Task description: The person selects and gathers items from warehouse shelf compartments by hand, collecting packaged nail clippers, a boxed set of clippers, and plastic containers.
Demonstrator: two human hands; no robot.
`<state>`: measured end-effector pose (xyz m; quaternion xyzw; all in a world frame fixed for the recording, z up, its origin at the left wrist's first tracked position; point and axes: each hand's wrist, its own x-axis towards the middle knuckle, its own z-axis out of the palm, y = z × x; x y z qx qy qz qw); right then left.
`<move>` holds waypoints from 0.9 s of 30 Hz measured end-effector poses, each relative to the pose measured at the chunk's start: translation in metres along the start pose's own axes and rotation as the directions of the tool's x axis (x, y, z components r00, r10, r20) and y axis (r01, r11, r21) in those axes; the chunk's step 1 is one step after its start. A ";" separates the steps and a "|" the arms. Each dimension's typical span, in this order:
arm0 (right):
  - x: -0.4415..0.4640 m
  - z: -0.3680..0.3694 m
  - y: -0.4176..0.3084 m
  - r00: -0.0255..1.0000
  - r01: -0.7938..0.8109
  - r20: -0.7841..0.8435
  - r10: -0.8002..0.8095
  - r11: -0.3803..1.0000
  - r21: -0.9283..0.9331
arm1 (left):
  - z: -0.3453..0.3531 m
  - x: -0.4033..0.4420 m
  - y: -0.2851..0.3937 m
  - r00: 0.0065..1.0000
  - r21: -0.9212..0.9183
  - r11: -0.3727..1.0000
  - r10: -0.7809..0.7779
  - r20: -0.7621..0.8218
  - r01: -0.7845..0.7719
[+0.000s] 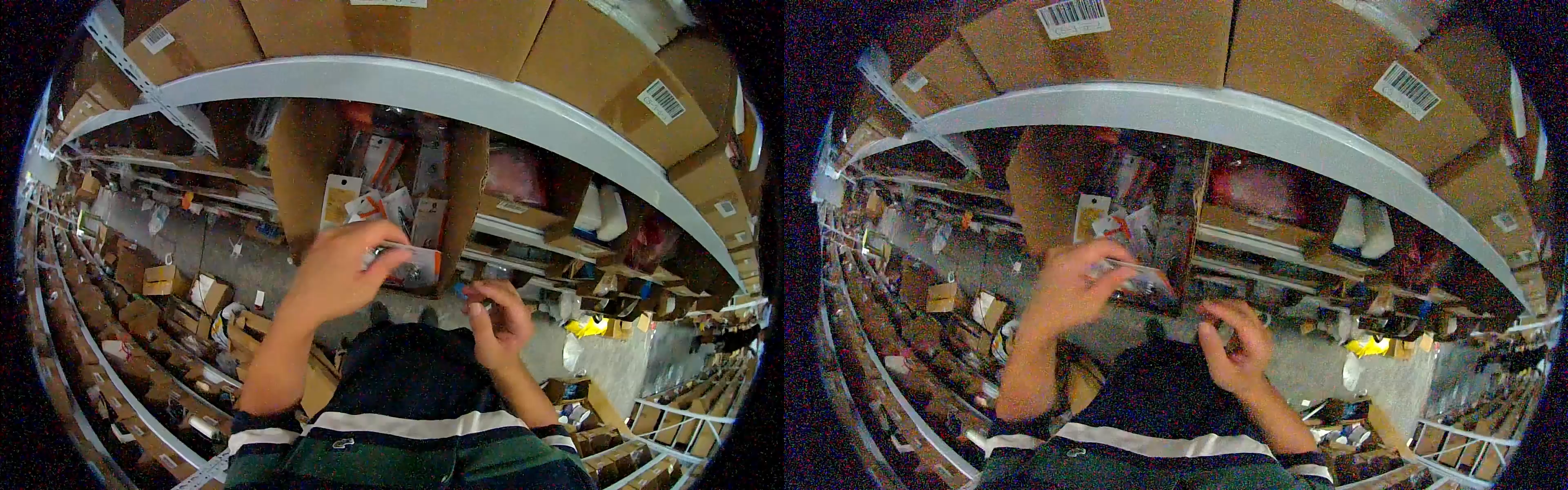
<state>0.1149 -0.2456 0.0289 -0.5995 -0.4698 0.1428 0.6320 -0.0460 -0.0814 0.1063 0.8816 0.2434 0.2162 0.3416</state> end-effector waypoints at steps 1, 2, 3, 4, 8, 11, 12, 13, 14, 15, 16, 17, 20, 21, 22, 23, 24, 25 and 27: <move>0.001 0.001 0.000 0.999 0.046 0.010 -0.046 0.998 -0.032 | -0.007 -0.006 0.005 0.986 -0.155 0.986 -0.088 -0.141 0.066; 0.002 0.002 -0.001 0.996 0.090 0.022 -0.089 0.994 -0.063 | -0.013 -0.012 0.006 0.986 -0.153 0.986 -0.089 -0.141 0.067; 0.005 0.004 -0.005 0.996 0.088 0.024 -0.087 0.994 -0.059 | -0.018 -0.019 0.006 0.958 -0.373 0.927 -0.125 -0.260 0.020; 0.009 0.005 -0.012 0.987 0.090 0.141 -0.078 0.992 -0.085 | -0.020 -0.023 0.006 0.913 -0.565 0.823 -0.185 -0.364 -0.059; 0.010 0.011 -0.012 0.877 0.031 0.478 -0.039 0.999 0.024 | -0.011 -0.022 0.003 0.916 -0.679 0.728 -0.330 -0.229 0.092; -0.002 0.010 0.001 0.852 -0.171 0.523 0.032 0.960 0.220 | 0.001 -0.019 -0.004 0.907 -0.674 0.704 -0.404 -0.121 0.223; -0.004 0.008 0.002 0.827 -0.337 0.552 0.106 0.879 0.337 | 0.005 -0.018 -0.005 0.898 -0.720 0.656 -0.427 -0.106 0.226; -0.004 0.006 0.001 0.824 -0.338 0.557 0.104 0.879 0.337 | 0.008 -0.016 -0.007 0.896 -0.720 0.656 -0.431 -0.111 0.226; -0.002 0.005 -0.001 0.804 -0.418 0.579 0.135 0.821 0.389 | 0.011 -0.015 -0.010 0.896 -0.728 0.649 -0.430 -0.114 0.219; -0.001 0.003 -0.002 0.781 -0.494 0.603 0.163 0.752 0.436 | 0.013 -0.015 -0.012 0.896 -0.736 0.643 -0.429 -0.117 0.211; 0.000 0.001 -0.001 0.788 -0.403 0.607 0.106 0.834 0.377 | 0.014 -0.014 -0.013 0.894 -0.735 0.644 -0.432 -0.121 0.212; 0.001 0.002 -0.002 0.787 -0.404 0.608 0.104 0.832 0.380 | 0.016 -0.014 -0.015 0.893 -0.727 0.645 -0.439 -0.099 0.236; 0.003 0.004 -0.010 0.770 -0.467 0.629 0.108 0.767 0.440 | 0.017 -0.011 -0.015 0.880 -0.712 0.640 -0.470 -0.065 0.289; 0.004 0.005 -0.013 0.775 -0.495 0.622 0.115 0.723 0.483 | 0.017 -0.010 -0.015 0.866 -0.707 0.633 -0.497 -0.059 0.316; 0.005 0.006 -0.014 0.779 -0.520 0.615 0.123 0.675 0.523 | 0.020 -0.009 -0.019 0.868 -0.706 0.634 -0.494 -0.055 0.316; 0.004 0.006 -0.014 0.781 -0.518 0.612 0.123 0.676 0.524 | 0.025 -0.009 -0.025 0.884 -0.716 0.648 -0.457 -0.094 0.259; 0.003 0.007 -0.014 0.759 -0.527 0.611 0.225 0.762 0.375 | 0.027 -0.009 -0.027 0.897 -0.725 0.659 -0.421 -0.134 0.201; 0.002 0.009 -0.014 0.739 -0.531 0.590 0.325 0.820 0.214 | 0.028 -0.010 -0.023 0.898 -0.724 0.659 -0.421 -0.131 0.203; 0.003 0.016 -0.011 0.747 -0.601 0.522 0.411 0.753 0.267 | 0.026 -0.012 -0.004 0.824 -0.260 0.955 -0.261 -0.503 0.144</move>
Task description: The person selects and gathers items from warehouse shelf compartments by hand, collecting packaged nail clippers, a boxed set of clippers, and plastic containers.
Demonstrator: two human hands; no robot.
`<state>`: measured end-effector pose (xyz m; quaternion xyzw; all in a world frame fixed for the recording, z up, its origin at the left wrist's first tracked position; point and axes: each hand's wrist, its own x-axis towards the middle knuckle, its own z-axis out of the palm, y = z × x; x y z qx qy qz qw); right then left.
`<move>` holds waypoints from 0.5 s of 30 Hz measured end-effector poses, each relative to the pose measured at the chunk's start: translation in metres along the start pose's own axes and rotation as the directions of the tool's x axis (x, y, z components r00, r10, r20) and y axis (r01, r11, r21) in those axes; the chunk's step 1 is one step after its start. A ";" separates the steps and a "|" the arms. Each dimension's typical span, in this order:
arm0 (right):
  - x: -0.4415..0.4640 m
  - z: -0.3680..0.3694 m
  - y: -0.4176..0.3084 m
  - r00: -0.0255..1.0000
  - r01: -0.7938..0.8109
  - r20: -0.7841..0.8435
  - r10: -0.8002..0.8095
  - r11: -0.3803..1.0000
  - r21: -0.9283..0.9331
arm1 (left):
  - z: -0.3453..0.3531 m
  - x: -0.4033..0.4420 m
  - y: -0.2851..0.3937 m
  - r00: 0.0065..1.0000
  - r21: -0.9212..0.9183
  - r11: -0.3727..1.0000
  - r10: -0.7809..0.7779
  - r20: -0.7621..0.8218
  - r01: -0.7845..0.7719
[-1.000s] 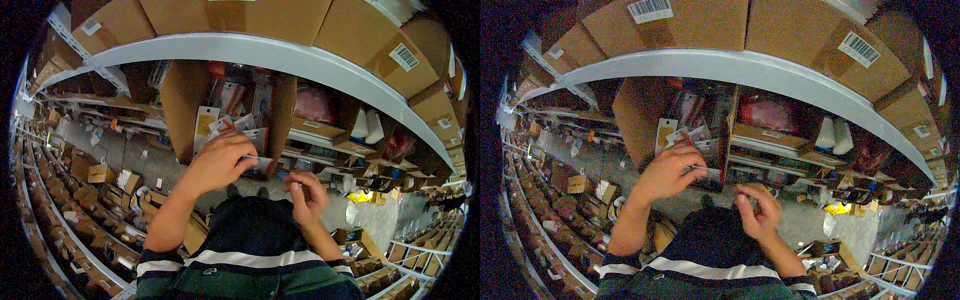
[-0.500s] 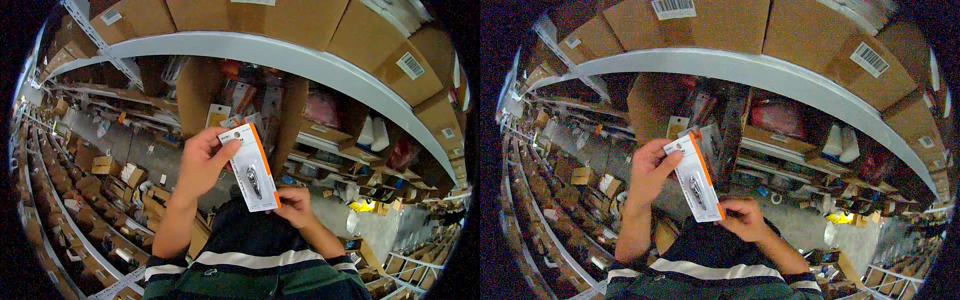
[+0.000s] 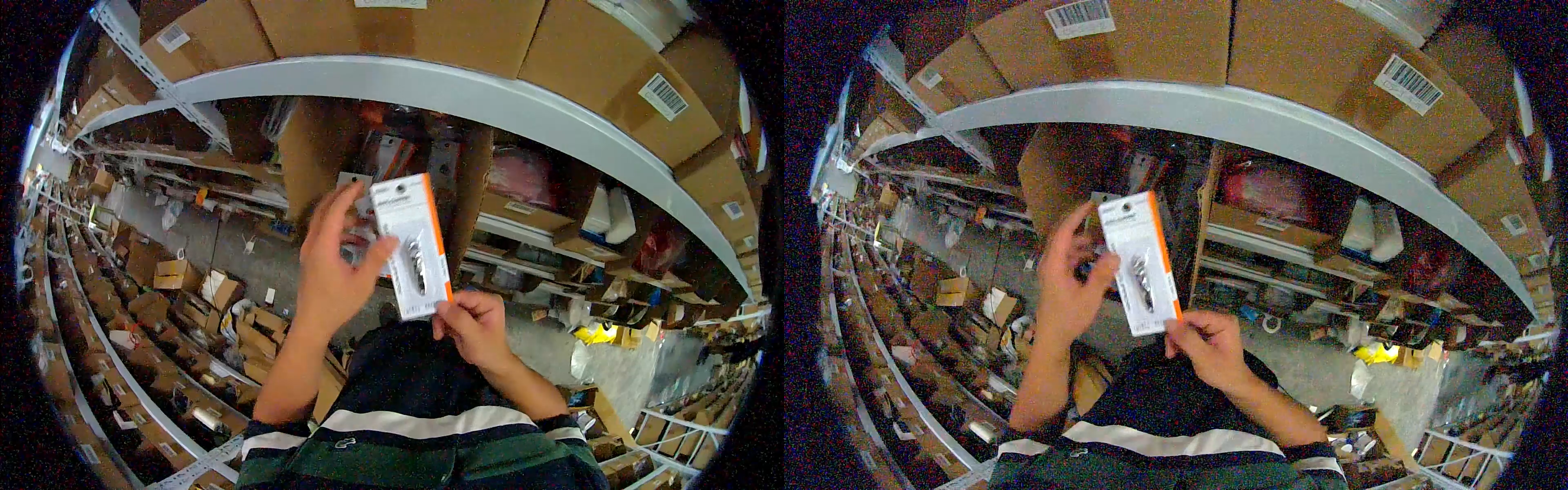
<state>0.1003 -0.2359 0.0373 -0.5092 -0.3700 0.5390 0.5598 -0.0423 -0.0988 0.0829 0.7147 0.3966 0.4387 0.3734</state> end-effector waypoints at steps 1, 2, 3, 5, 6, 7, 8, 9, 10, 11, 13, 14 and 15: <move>0.004 0.001 0.002 0.994 -0.043 -0.094 0.052 0.994 0.100 | -0.009 0.001 0.015 0.953 0.340 0.892 0.299 0.055 -0.300; 0.007 0.002 0.004 0.994 -0.040 -0.101 0.050 0.994 0.105 | -0.016 -0.003 0.020 0.951 0.338 0.890 0.302 0.062 -0.305; 0.013 0.003 0.003 0.991 -0.027 -0.130 0.037 0.996 0.080 | -0.023 -0.008 0.023 0.889 0.321 0.847 0.320 0.328 -0.424; 0.019 0.011 -0.009 0.985 -0.047 -0.160 0.067 0.991 0.123 | -0.019 -0.012 0.021 0.711 0.226 0.746 0.429 0.557 -0.626; 0.021 0.009 -0.010 0.985 -0.047 -0.160 0.067 0.991 0.125 | -0.015 -0.011 0.012 0.711 0.227 0.745 0.428 0.558 -0.627; 0.024 0.007 -0.011 0.989 -0.039 -0.135 0.055 0.992 0.121 | -0.011 -0.010 0.001 0.695 0.253 0.703 0.455 0.557 -0.664; 0.026 0.007 -0.012 0.993 -0.028 -0.109 0.041 0.993 0.115 | -0.011 -0.007 -0.005 0.677 0.280 0.657 0.484 0.555 -0.700; 0.026 0.007 -0.014 0.993 -0.026 -0.109 0.039 0.993 0.115 | -0.012 -0.004 -0.007 0.676 0.280 0.656 0.485 0.555 -0.701; 0.025 0.009 -0.017 0.995 0.019 -0.096 -0.007 0.992 0.125 | -0.013 -0.001 -0.008 0.669 0.324 0.602 0.530 0.521 -0.730; 0.024 0.010 -0.019 0.995 0.064 -0.082 -0.053 0.989 0.134 | -0.013 0.002 -0.009 0.659 0.370 0.548 0.573 0.487 -0.751; 0.019 0.009 -0.017 0.993 0.078 -0.096 -0.067 0.990 0.117 | -0.013 0.016 -0.017 0.711 0.398 0.589 0.582 0.396 -0.703; 0.017 0.008 -0.015 0.991 0.091 -0.110 -0.080 0.991 0.101 | -0.012 0.024 -0.019 0.755 0.419 0.631 0.582 0.300 -0.653; 0.015 0.007 -0.013 0.991 0.091 -0.109 -0.080 0.991 0.101 | -0.009 0.032 -0.015 0.791 0.438 0.662 0.552 0.263 -0.608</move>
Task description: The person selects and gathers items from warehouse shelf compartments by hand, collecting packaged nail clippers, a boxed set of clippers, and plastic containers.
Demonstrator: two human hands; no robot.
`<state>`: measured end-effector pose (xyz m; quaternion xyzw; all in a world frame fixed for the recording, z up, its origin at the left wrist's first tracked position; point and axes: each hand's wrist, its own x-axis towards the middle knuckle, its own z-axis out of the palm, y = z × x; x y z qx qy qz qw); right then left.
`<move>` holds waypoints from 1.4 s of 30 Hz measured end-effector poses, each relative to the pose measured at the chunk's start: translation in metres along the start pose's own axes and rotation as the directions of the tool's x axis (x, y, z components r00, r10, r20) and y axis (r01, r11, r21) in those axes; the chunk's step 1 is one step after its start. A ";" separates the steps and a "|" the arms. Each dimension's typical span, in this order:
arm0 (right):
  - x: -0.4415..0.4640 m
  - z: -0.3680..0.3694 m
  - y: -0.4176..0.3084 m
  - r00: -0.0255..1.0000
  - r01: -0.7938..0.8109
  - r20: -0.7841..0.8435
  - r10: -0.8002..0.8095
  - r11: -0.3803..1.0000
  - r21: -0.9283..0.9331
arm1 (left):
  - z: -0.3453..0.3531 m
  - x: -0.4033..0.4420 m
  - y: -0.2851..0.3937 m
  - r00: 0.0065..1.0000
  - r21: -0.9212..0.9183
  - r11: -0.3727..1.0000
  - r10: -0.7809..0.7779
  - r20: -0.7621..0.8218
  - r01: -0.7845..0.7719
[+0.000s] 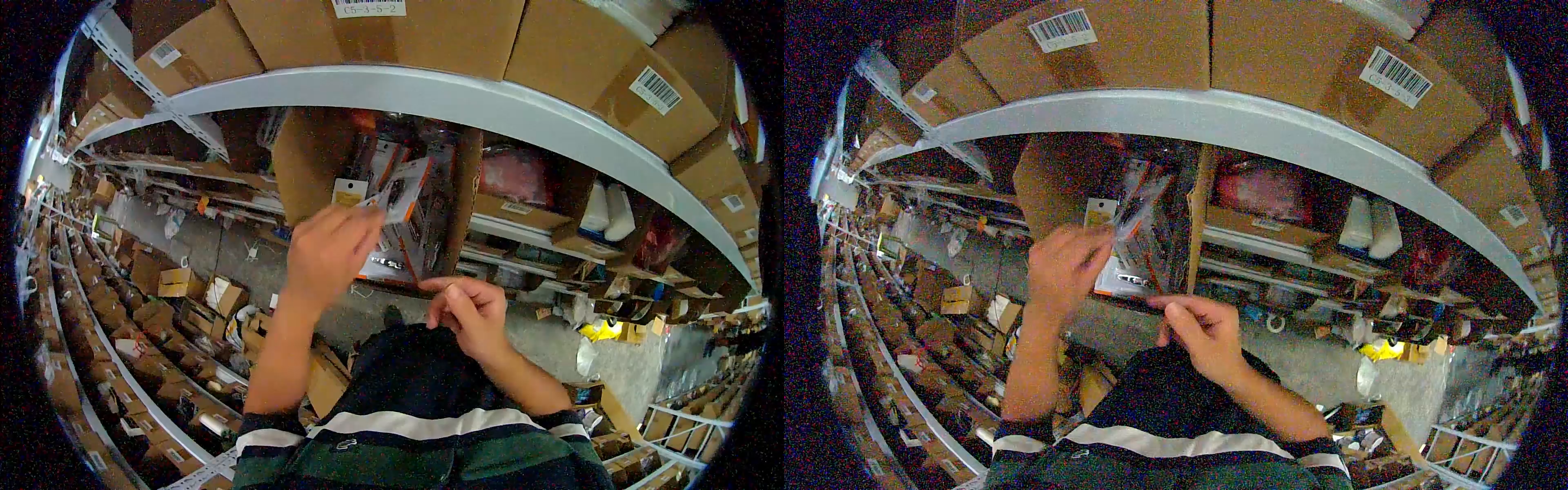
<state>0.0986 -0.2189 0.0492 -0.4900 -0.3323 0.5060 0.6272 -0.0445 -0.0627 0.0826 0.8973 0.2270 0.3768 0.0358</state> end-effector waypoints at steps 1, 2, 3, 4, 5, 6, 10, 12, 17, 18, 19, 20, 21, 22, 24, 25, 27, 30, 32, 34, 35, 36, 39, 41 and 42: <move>-0.002 -0.001 0.002 1.000 0.012 -0.005 -0.012 0.999 -0.043 | 0.004 0.008 -0.005 1.000 -0.001 1.000 0.000 0.000 0.000; -0.003 -0.001 0.002 1.000 0.022 -0.008 -0.023 0.996 -0.087 | 0.010 0.014 -0.011 0.997 -0.023 1.000 0.008 0.076 -0.006; -0.005 -0.001 0.002 1.000 0.019 -0.007 -0.020 0.996 -0.090 | 0.015 0.019 -0.016 0.989 -0.046 0.999 0.016 0.150 -0.009; -0.007 -0.001 0.002 0.999 0.052 0.006 -0.052 0.994 -0.101 | 0.022 0.024 -0.018 0.989 -0.046 0.999 0.014 0.147 -0.008; -0.008 -0.001 0.001 0.996 0.087 0.019 -0.085 0.990 -0.111 | 0.029 0.030 -0.018 0.979 0.010 1.000 0.014 0.202 -0.016; -0.008 -0.001 0.001 0.996 0.088 0.018 -0.086 0.990 -0.113 | 0.036 0.035 -0.019 0.966 0.065 0.998 0.011 0.258 -0.028; -0.014 -0.001 0.000 0.998 0.069 0.005 -0.069 0.990 -0.121 | 0.062 0.052 -0.031 0.906 0.185 0.982 -0.045 0.422 -0.037; -0.016 -0.001 0.000 0.998 0.066 0.017 -0.065 0.990 -0.121 | 0.071 0.057 -0.037 0.882 0.283 0.945 0.013 0.472 -0.166; -0.018 0.000 0.006 0.990 0.137 -0.016 -0.141 0.978 -0.159 | 0.086 0.071 -0.045 0.749 0.319 0.926 -0.064 0.660 -0.202; -0.018 0.000 0.006 0.990 0.136 -0.018 -0.140 0.978 -0.158 | 0.090 0.070 -0.047 0.721 0.325 0.927 -0.093 0.686 -0.190; -0.018 -0.002 0.004 0.994 0.109 -0.004 -0.111 0.985 -0.132 | 0.093 0.069 -0.050 0.721 0.324 0.927 -0.093 0.687 -0.190; -0.018 -0.002 0.004 0.997 0.082 0.013 -0.082 0.991 -0.107 | 0.096 0.068 -0.052 0.760 0.323 0.932 -0.089 0.644 -0.164; -0.018 -0.001 0.004 0.997 0.082 0.013 -0.081 0.991 -0.108 | 0.098 0.067 -0.054 0.797 0.320 0.937 -0.087 0.598 -0.138; -0.018 -0.001 0.004 0.996 0.087 0.016 -0.086 0.990 -0.108 | 0.100 0.067 -0.056 0.797 0.321 0.937 -0.089 0.597 -0.136; -0.017 -0.001 0.005 0.996 0.090 0.023 -0.088 0.990 -0.110 | 0.104 0.071 -0.057 0.784 0.223 0.974 -0.110 0.610 -0.037; -0.016 -0.001 0.006 0.996 0.087 0.024 -0.085 0.989 -0.122 | 0.104 0.076 -0.057 0.785 0.226 0.974 -0.115 0.609 -0.033; -0.015 0.000 0.005 0.996 0.084 0.025 -0.081 0.987 -0.135 | 0.105 0.087 -0.055 0.623 0.191 0.978 -0.099 0.776 -0.082; -0.015 0.001 0.003 0.997 0.081 0.017 -0.080 0.984 -0.161 | 0.106 0.085 -0.059 0.596 0.164 0.975 -0.044 0.801 -0.148; -0.015 0.000 0.005 0.996 0.083 0.006 -0.084 0.981 -0.177 | 0.110 0.084 -0.062 0.607 0.148 0.984 -0.056 0.793 -0.103; -0.015 0.001 0.004 0.997 0.074 0.000 -0.075 0.982 -0.174 | 0.117 0.080 -0.063 0.616 0.130 0.990 -0.068 0.785 -0.057; -0.015 0.001 0.003 0.998 0.069 -0.002 -0.070 0.983 -0.172 | 0.120 0.079 -0.064 0.654 0.126 0.991 -0.124 0.746 0.044; -0.014 0.002 0.004 0.998 0.068 -0.001 -0.070 0.982 -0.175 | 0.125 0.076 -0.066 0.685 0.117 0.982 -0.185 0.705 0.145; -0.014 0.002 0.006 0.997 0.082 0.013 -0.081 0.980 -0.179 | 0.153 0.064 -0.083 0.790 0.021 0.994 -0.095 0.606 0.103; -0.014 0.001 0.005 0.992 0.119 -0.002 -0.123 0.963 -0.240 | 0.157 0.075 -0.088 0.702 -0.030 0.995 -0.044 0.711 0.093; -0.013 0.000 0.007 0.992 0.118 -0.002 -0.122 0.964 -0.239 | 0.151 0.084 -0.085 0.558 -0.054 0.994 -0.011 0.830 0.100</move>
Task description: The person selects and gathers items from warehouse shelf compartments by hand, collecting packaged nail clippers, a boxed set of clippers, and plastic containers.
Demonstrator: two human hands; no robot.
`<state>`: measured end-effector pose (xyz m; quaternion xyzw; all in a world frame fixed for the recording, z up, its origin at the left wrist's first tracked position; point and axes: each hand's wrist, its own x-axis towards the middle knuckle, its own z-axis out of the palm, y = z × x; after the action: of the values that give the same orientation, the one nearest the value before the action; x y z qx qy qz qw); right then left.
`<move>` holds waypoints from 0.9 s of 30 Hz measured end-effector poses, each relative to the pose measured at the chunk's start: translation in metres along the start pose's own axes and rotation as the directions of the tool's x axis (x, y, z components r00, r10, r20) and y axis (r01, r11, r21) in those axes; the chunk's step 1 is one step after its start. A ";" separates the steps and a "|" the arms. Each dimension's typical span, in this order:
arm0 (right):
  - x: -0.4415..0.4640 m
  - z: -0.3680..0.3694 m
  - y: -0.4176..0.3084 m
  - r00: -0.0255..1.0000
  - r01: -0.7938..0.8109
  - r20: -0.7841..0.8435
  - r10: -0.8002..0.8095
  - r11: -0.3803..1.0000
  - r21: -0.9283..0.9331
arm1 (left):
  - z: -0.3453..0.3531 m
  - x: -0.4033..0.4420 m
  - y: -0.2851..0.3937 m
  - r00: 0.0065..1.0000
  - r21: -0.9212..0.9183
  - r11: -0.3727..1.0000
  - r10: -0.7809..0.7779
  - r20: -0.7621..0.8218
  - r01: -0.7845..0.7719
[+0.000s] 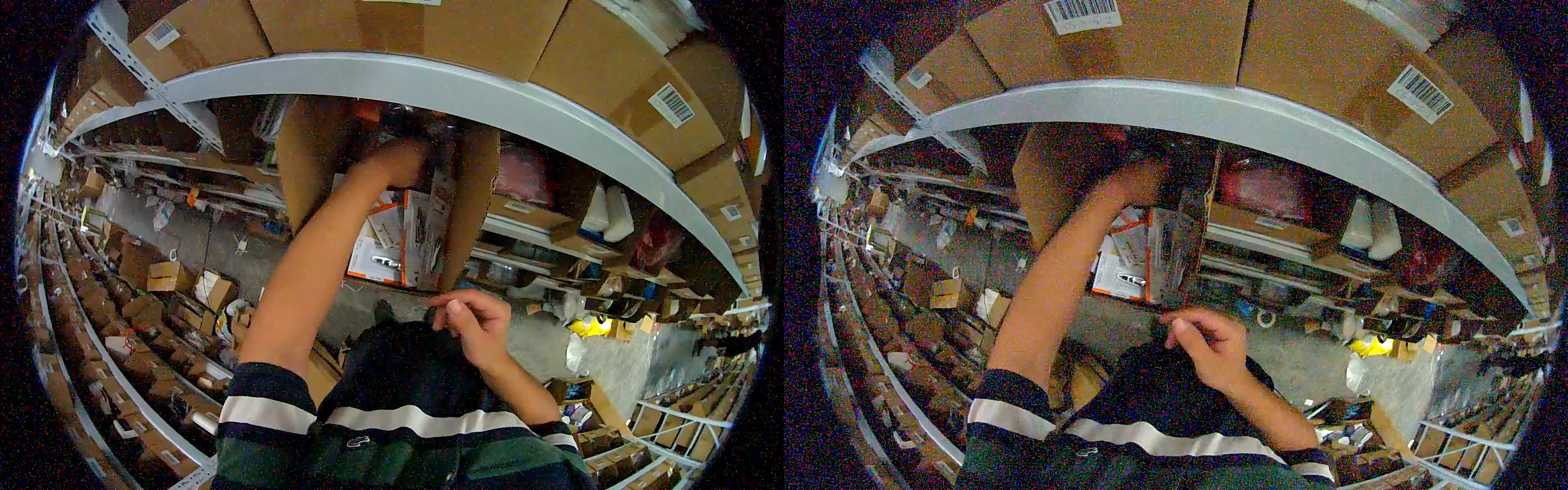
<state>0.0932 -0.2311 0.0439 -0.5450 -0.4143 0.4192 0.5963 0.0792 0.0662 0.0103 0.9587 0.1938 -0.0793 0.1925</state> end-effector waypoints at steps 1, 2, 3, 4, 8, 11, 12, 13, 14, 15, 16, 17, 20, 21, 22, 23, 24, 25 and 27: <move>-0.001 0.000 0.003 0.999 0.005 -0.036 -0.004 1.000 0.012 | -0.014 -0.011 0.011 1.000 -0.001 1.000 0.002 0.006 -0.002; -0.002 -0.001 0.006 0.997 0.009 -0.075 -0.007 1.000 0.024 | -0.031 -0.028 0.026 0.999 -0.124 0.992 -0.041 -0.023 0.038; -0.002 0.000 0.006 0.997 0.007 -0.080 -0.005 1.000 0.026 | -0.038 -0.039 0.036 0.995 -0.244 0.967 -0.088 -0.049 0.073; -0.001 0.000 0.006 0.997 0.004 -0.083 -0.002 1.000 0.027 | -0.029 -0.042 0.039 0.995 -0.244 0.967 -0.086 -0.046 0.073; 0.001 0.001 0.006 0.997 0.009 -0.076 -0.006 0.999 0.031 | -0.001 -0.031 0.030 0.919 -0.362 0.924 -0.031 -0.393 -0.123; 0.001 0.001 0.005 0.996 0.012 -0.087 -0.010 1.000 0.022 | -0.019 -0.045 0.047 0.943 -0.444 0.896 -0.153 -0.297 0.005; -0.001 -0.001 0.005 0.996 0.010 -0.086 -0.008 1.000 0.022 | -0.027 -0.056 0.058 0.933 -0.423 0.899 -0.246 -0.263 0.117; -0.002 -0.005 0.006 0.998 -0.026 -0.061 0.027 1.000 0.006 | -0.027 -0.065 0.063 0.933 -0.422 0.899 -0.246 -0.263 0.118; -0.001 -0.008 0.007 0.997 -0.059 -0.041 0.058 0.998 -0.010 | -0.027 -0.075 0.064 0.893 -0.479 0.875 -0.271 -0.360 0.073; -0.001 -0.008 0.007 0.997 -0.060 -0.048 0.059 0.998 -0.005 | -0.026 -0.088 0.068 0.844 -0.531 0.847 -0.300 -0.445 0.021; -0.003 -0.008 0.007 0.996 -0.070 -0.053 0.070 0.998 0.006 | -0.031 -0.107 0.080 0.797 -0.570 0.822 -0.331 -0.505 -0.020; -0.002 -0.010 0.007 0.995 -0.075 -0.059 0.075 0.997 0.017 | -0.035 -0.124 0.092 0.743 -0.600 0.797 -0.360 -0.564 -0.069; -0.003 -0.012 0.014 0.998 -0.037 -0.036 0.051 0.949 0.312 | -0.017 -0.175 0.103 0.627 -0.251 0.934 -0.039 -0.778 -0.254; -0.003 -0.012 0.014 0.998 -0.036 -0.042 0.052 0.948 0.317 | -0.014 -0.193 0.105 0.679 -0.037 0.975 0.124 -0.723 -0.217; -0.002 -0.011 0.013 0.997 -0.073 0.011 0.076 0.892 0.446 | -0.002 -0.201 0.103 0.580 0.016 0.926 0.249 -0.776 -0.377; -0.001 -0.011 0.011 0.994 -0.113 0.066 0.092 0.818 0.564 | 0.010 -0.207 0.102 0.456 0.080 0.850 0.356 -0.815 -0.521; -0.001 -0.008 0.000 0.987 -0.157 0.077 0.138 0.806 0.570 | 0.015 -0.214 0.108 0.460 0.074 0.847 0.357 -0.813 -0.526; -0.002 -0.009 0.002 0.987 -0.158 0.069 0.144 0.805 0.572 | 0.020 -0.221 0.115 0.537 0.059 0.854 0.378 -0.754 -0.517; -0.003 -0.010 0.005 0.973 -0.231 0.071 0.220 0.939 0.253 | 0.031 -0.232 0.122 0.608 0.047 0.862 0.395 -0.689 -0.506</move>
<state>0.1021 -0.2363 0.0379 -0.4974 -0.3030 0.5467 0.6017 -0.0855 -0.1289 0.0756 0.9196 0.0078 0.3413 0.1946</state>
